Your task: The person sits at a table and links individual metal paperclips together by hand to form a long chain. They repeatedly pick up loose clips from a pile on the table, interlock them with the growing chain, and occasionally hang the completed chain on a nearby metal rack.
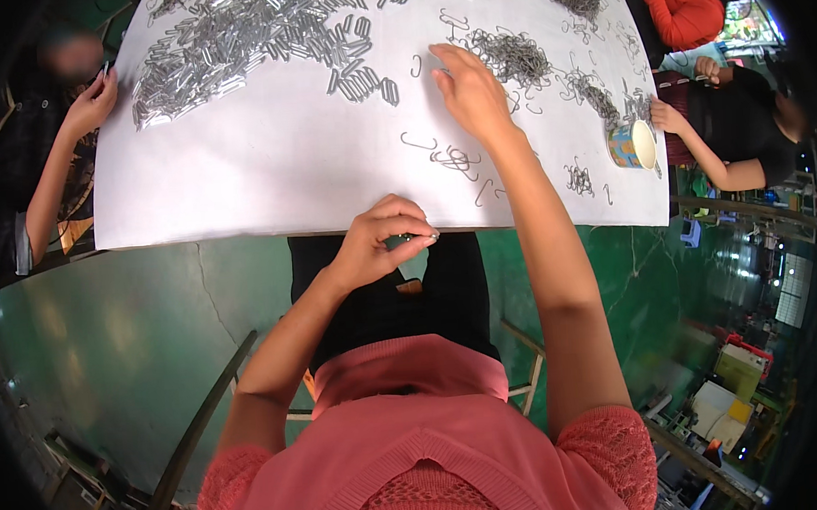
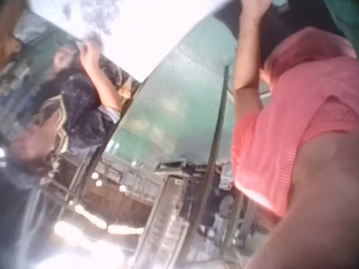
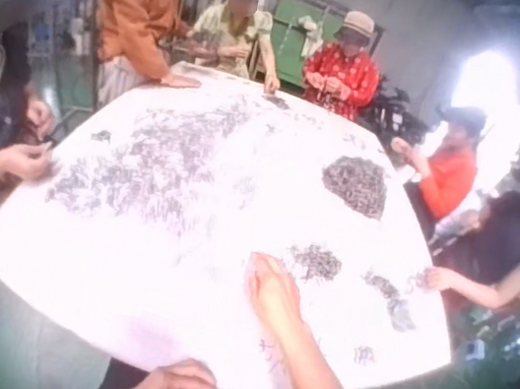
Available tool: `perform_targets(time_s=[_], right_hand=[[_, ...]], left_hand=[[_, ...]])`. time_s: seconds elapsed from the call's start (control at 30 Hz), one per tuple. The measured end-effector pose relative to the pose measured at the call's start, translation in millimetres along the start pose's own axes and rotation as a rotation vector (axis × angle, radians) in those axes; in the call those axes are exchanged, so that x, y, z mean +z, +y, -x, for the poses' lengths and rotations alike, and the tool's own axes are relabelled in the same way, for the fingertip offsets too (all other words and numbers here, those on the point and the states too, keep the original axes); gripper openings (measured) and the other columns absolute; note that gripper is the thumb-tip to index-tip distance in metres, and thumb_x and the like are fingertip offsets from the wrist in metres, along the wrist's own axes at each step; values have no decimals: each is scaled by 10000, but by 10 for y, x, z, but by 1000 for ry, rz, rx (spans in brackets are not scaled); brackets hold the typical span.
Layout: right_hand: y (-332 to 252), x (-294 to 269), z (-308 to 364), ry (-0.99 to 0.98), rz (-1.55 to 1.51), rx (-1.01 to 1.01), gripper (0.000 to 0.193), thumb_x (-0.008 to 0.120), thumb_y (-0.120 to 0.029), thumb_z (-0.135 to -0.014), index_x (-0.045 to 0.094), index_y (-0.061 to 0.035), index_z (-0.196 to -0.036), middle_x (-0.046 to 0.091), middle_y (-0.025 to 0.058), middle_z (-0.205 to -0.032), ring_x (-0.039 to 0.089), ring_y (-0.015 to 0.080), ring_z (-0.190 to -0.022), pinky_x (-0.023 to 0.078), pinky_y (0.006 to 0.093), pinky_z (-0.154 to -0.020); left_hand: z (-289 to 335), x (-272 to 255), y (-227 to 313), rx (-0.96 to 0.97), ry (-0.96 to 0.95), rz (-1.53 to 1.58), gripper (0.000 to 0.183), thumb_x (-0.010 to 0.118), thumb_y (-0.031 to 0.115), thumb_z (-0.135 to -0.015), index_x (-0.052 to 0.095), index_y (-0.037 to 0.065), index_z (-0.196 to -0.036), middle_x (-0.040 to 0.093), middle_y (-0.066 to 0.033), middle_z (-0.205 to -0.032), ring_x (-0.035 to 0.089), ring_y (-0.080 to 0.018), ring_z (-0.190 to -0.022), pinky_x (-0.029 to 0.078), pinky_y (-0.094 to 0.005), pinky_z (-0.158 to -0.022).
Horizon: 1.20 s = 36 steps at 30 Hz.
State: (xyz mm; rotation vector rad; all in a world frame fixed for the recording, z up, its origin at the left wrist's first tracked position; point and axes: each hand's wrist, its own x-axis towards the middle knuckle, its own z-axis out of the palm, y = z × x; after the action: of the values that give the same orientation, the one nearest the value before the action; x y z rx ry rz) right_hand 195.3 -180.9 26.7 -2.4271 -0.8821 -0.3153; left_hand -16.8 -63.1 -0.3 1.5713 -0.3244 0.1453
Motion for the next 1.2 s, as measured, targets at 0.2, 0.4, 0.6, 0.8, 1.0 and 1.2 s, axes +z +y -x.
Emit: perform_targets(time_s=[0.2,0.4,0.6,0.8,1.0,1.2], right_hand=[[26,286,-68,-18,154,-60,196,573,-169,-854,659,-85,-1009,618,56,-1113,555,251,-1053,420,387,-919],[237,62,-491,-224,88,232,279,570,-237,-865,618,-111,-1110,585,48,-1185,546,247,-1098,450,402,-908],[599,196,-670,-211,223,160,354,550,-267,-885,551,-145,-1217,494,30,-1320,504,259,-1161,431,397,-955],[319,-117,-37,-360,124,-109,356,586,-195,-864,559,-149,-1216,498,10,-1323,462,233,-1220,324,393,-1052],[423,-358,-153,-210,-162,91,197,643,-158,-799,670,-129,-992,635,53,-1062,594,230,-992,452,355,-873],[83,2,-423,-535,66,356,199,681,-297,-763,712,-144,-887,686,50,-927,646,228,-863,498,331,-752]], left_hand=[[47,30,4,18,23,-6,129,706,17,-750,693,52,-873,609,-30,-867,553,-167,-837,451,-288,-735],[43,-18,-9,-18,7,14,130,703,8,-748,699,40,-874,613,-44,-880,557,-171,-847,454,-288,-742],[14,5,12,-7,3,3,141,705,-2,-750,696,37,-884,612,-45,-879,561,-175,-849,457,-288,-739],[33,12,3,6,42,-3,145,716,11,-743,690,55,-879,607,-34,-865,561,-177,-826,463,-291,-710],[41,-34,-35,5,-36,8,138,704,6,-755,703,45,-887,611,-42,-886,563,-184,-849,463,-294,-735],[50,18,51,2,-22,-34,134,707,14,-749,702,41,-880,627,-56,-864,567,-196,-847,461,-299,-738]])
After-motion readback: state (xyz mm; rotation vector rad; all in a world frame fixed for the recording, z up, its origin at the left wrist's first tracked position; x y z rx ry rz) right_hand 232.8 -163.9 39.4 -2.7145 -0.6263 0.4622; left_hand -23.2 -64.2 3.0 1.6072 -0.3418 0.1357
